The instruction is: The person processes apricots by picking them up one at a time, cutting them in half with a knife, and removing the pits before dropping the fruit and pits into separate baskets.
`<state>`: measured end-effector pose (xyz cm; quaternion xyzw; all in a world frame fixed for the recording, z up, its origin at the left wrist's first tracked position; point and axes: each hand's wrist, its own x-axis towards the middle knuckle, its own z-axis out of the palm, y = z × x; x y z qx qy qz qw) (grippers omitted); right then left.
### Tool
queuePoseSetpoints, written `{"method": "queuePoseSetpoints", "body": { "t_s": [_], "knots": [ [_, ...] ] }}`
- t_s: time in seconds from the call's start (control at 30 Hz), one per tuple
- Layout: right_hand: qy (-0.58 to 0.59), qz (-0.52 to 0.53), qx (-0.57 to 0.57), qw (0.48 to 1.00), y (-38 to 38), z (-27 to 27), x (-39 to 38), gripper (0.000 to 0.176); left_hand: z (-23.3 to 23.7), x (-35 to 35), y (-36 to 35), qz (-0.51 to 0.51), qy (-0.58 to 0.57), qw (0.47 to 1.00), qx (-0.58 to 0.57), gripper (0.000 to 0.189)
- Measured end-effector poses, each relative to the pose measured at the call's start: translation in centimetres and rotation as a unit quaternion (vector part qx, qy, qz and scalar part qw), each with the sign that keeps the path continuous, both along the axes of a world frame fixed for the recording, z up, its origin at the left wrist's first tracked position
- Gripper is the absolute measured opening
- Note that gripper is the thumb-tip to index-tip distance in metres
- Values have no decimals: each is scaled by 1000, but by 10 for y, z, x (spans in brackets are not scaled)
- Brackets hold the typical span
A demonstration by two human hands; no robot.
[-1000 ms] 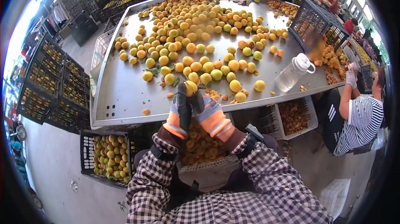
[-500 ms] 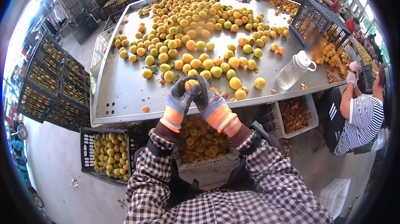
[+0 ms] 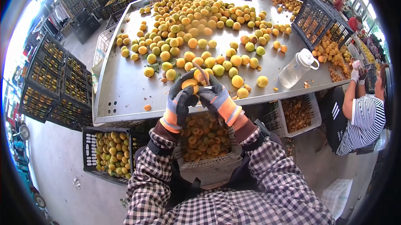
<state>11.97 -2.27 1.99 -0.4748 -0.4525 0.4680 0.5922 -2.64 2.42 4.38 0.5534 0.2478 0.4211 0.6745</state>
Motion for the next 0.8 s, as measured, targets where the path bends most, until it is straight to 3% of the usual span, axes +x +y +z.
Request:
{"method": "queuePoseSetpoints", "body": {
  "t_s": [0.07,0.13,0.23,0.4,0.5,0.53,0.6,0.67,0.73,0.8],
  "knots": [
    [143,31,-35,989,0,5,6,36,5,0,-2,14,10,1000,-23,40],
    [167,9,-42,985,3,2,8,34,6,-4,1,-32,16,999,-6,41],
    [118,1,-35,992,0,6,12,32,0,-4,5,-21,7,998,-52,40],
    [132,8,-32,991,-2,10,15,35,-15,-9,15,2,1,997,-77,40],
    [137,17,-25,990,-4,14,25,36,-4,-14,16,-197,93,974,-70,41],
    [135,31,-31,990,-5,19,28,36,-12,-14,17,-187,132,971,67,43],
    [112,39,-17,993,-9,30,28,36,-24,-7,17,-83,110,990,15,42],
    [42,102,-133,985,-16,35,30,38,-18,-7,22,-38,46,998,-5,43],
    [7,108,-104,989,-15,27,16,32,-6,-8,16,-35,26,999,3,41],
    [-31,116,-59,991,-10,20,13,32,-19,-7,24,-95,70,982,145,38]
  ]
}}
